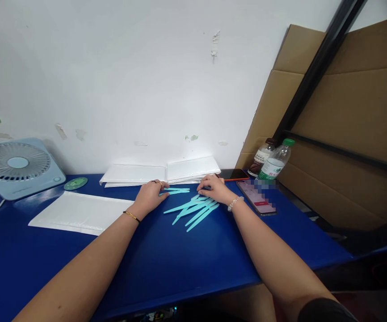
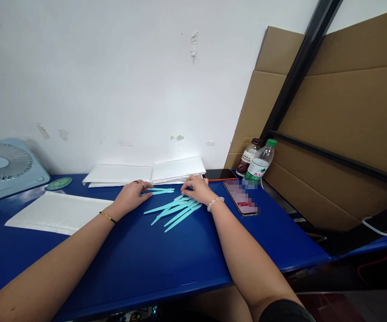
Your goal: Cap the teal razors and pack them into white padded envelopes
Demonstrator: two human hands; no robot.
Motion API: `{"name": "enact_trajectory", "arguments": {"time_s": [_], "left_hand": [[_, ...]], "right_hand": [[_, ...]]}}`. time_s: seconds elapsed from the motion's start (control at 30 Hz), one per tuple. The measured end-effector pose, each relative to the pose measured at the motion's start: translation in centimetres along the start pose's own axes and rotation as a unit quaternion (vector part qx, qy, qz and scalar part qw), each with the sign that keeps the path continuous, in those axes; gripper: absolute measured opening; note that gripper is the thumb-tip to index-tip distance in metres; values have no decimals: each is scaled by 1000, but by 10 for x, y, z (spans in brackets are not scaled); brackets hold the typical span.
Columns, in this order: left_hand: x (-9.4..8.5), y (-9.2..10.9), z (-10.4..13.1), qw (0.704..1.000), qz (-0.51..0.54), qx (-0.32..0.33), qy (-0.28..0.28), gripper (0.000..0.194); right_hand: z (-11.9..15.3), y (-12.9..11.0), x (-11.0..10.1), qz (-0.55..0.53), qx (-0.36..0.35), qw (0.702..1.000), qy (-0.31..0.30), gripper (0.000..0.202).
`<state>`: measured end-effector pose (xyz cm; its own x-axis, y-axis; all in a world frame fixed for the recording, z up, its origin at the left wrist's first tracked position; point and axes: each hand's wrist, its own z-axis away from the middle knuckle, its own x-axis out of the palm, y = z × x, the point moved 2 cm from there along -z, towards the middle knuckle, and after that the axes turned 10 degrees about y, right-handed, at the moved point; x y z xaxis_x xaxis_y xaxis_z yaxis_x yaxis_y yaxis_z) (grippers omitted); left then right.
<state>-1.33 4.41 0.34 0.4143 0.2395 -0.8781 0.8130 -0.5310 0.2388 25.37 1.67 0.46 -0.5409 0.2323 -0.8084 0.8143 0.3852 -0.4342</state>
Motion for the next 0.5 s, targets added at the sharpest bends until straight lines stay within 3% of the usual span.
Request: {"name": "enact_trajectory", "arguments": {"time_s": [0.13, 0.3, 0.5], "left_hand": [[3, 13, 2, 999, 43, 16, 0, 29], [5, 33, 8, 991, 104, 62, -56, 28], [10, 36, 10, 982, 145, 25, -122, 26]], "right_hand": [[-1, -13, 10, 1, -32, 998, -51, 11], [-2, -21, 11, 11, -42, 995, -91, 11], [0, -29, 15, 12, -60, 991, -116, 13]]}}
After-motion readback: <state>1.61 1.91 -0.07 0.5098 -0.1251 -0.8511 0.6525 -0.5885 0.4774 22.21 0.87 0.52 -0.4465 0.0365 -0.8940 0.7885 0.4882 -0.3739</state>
